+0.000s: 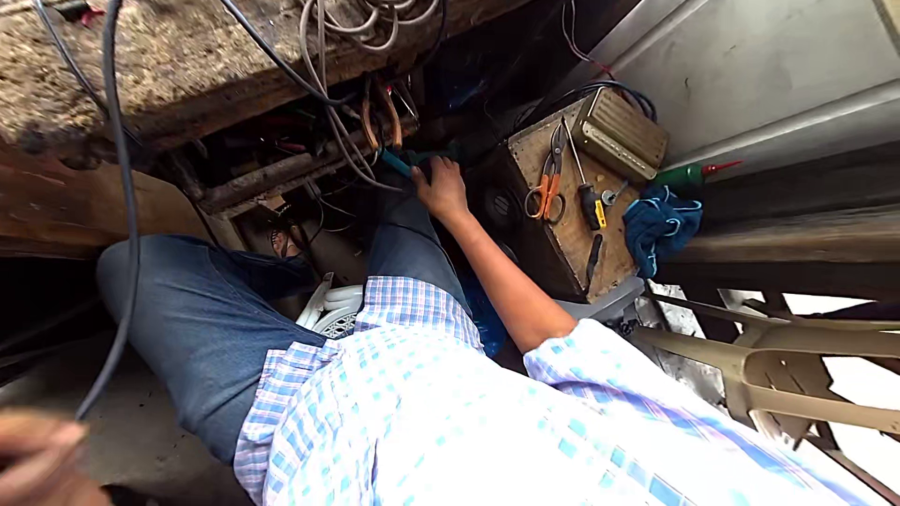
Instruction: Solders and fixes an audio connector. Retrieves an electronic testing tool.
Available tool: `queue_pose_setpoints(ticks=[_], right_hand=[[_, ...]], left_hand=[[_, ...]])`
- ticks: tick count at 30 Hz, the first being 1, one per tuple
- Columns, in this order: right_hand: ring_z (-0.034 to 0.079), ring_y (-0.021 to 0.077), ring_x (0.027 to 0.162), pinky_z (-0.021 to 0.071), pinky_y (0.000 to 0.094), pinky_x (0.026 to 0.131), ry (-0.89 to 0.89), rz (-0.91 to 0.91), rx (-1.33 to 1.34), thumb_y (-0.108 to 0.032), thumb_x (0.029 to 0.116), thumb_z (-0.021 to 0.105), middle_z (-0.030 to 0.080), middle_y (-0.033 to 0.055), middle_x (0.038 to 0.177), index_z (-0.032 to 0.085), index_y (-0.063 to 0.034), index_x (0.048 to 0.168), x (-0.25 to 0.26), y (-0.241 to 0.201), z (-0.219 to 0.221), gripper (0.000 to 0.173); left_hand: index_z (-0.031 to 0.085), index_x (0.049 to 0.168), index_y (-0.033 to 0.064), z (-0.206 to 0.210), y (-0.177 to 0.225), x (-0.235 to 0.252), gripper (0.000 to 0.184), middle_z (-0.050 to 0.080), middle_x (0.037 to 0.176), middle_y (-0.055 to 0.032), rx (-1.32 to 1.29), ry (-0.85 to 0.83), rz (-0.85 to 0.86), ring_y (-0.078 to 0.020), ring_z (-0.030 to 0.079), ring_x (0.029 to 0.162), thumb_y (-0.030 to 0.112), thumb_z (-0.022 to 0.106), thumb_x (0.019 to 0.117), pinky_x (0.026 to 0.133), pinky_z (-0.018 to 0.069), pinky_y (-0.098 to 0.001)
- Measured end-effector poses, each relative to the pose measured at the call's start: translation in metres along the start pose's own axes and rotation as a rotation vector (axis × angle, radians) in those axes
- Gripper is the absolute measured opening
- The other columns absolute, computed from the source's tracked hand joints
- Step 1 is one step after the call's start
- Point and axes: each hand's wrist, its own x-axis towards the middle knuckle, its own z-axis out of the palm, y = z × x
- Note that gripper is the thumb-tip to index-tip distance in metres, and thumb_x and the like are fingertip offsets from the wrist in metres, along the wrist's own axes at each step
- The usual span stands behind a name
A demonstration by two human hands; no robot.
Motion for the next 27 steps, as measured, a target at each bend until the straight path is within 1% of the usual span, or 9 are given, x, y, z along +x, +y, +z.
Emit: queue_pose_setpoints(ticks=[1, 2, 3, 5, 8, 12, 21, 25, 27], right_hand=[[0.06, 0.0406, 0.123, 0.0483, 0.0609, 0.101, -0.077, 0.009, -0.002, -0.049, 0.1027, 0.054, 0.066, 0.0224, 0.126, 0.065, -0.0012, 0.131, 0.01, 0.003, 0.005, 0.056], [0.065, 0.0394, 0.115, 0.0518, 0.0626, 0.095, -0.145, 0.014, -0.021, -0.052, 0.1021, 0.054, 0.069, 0.0209, 0.119, 0.067, -0.003, 0.125, 0.019, 0.001, 0.01, 0.056], [0.068, 0.0386, 0.108, 0.0527, 0.0634, 0.09, -0.195, 0.018, -0.037, -0.054, 0.102, 0.054, 0.07, 0.0199, 0.113, 0.069, -0.0037, 0.116, 0.025, -0.005, 0.013, 0.054], [0.069, 0.0367, 0.106, 0.0535, 0.0627, 0.088, -0.229, 0.027, -0.088, -0.054, 0.1026, 0.052, 0.072, 0.0174, 0.109, 0.072, -0.0069, 0.11, 0.029, -0.021, 0.016, 0.052], [0.07, 0.0355, 0.105, 0.0552, 0.0606, 0.087, -0.159, -0.018, -0.089, -0.047, 0.1027, 0.054, 0.073, 0.0155, 0.108, 0.072, -0.0083, 0.113, 0.022, -0.043, 0.011, 0.044], [0.071, 0.0333, 0.104, 0.0568, 0.0566, 0.086, -0.044, -0.009, 0.018, -0.034, 0.1009, 0.058, 0.073, 0.0152, 0.107, 0.069, -0.006, 0.115, 0.009, -0.055, 0.006, 0.034], [0.072, 0.0305, 0.099, 0.0571, 0.0542, 0.079, -0.023, 0.024, 0.089, -0.031, 0.0949, 0.061, 0.074, 0.0118, 0.101, 0.069, -0.0101, 0.112, -0.02, -0.06, 0.013, 0.028], [0.07, 0.0323, 0.1, 0.0553, 0.0571, 0.083, -0.039, 0.069, 0.399, -0.035, 0.1009, 0.056, 0.072, 0.016, 0.1, 0.07, -0.0048, 0.105, -0.023, -0.049, 0.021, 0.034], [0.07, 0.0314, 0.098, 0.0548, 0.0574, 0.083, -0.077, 0.128, 0.563, -0.037, 0.1017, 0.055, 0.072, 0.0159, 0.101, 0.072, -0.0042, 0.104, -0.02, -0.041, 0.027, 0.038]], left_hand=[[0.066, 0.118, 0.0029, 0.01, -0.007, 0.007, 0.025, 0.066, 0.09, 0.0019, 0.205, -0.073, -0.03, -0.001, 0.059, 0.077, 0.022, 0.066, 0.101, 0.072, 0.0508, -0.0205], [0.065, 0.125, 0.0005, 0.023, -0.016, 0.017, 0.038, 0.065, 0.087, -0.0045, 0.413, -0.133, -0.024, -0.0062, 0.056, 0.07, 0.029, 0.067, 0.0998, 0.065, 0.0498, -0.025], [0.064, 0.127, -0.0016, 0.039, -0.026, 0.03, 0.044, 0.065, 0.085, -0.0141, 0.587, -0.183, -0.014, -0.0192, 0.057, 0.065, 0.033, 0.065, 0.0998, 0.06, 0.0499, -0.038], [0.061, 0.128, -0.0027, 0.071, -0.046, 0.062, 0.05, 0.067, 0.09, -0.026, 0.824, -0.261, -0.035, -0.0429, 0.065, 0.073, 0.041, 0.057, 0.1037, 0.065, 0.0515, -0.0626], [0.056, 0.126, -0.0066, 0.115, -0.081, 0.107, 0.058, 0.066, 0.102, -0.0351, 0.977, -0.227, -0.029, -0.0574, 0.066, 0.09, 0.045, 0.062, 0.0987, 0.074, 0.0481, -0.0739], [0.052, 0.118, -0.005, 0.133, -0.11, 0.136, 0.066, 0.065, 0.097, -0.0345, 1.064, -0.183, 0.023, -0.058, 0.066, 0.089, 0.054, 0.065, 0.0913, 0.07, 0.0471, -0.0731], [0.056, 0.116, -0.0019, 0.134, -0.094, 0.156, 0.07, 0.065, 0.104, -0.036, 1.085, -0.205, -0.15, -0.0599, 0.063, 0.1, 0.057, 0.075, 0.0826, 0.08, 0.0443, -0.0768], [0.065, 0.12, 0.0038, 0.132, -0.093, 0.159, 0.065, 0.067, 0.113, -0.0332, 1.038, -0.231, -0.166, -0.0573, 0.062, 0.108, 0.054, 0.079, 0.0819, 0.087, 0.0434, -0.0781], [0.069, 0.116, 0.0043, 0.13, -0.096, 0.162, 0.064, 0.068, 0.114, -0.0312, 1.025, -0.261, -0.162, -0.0544, 0.062, 0.11, 0.057, 0.079, 0.0818, 0.09, 0.0429, -0.0778]])
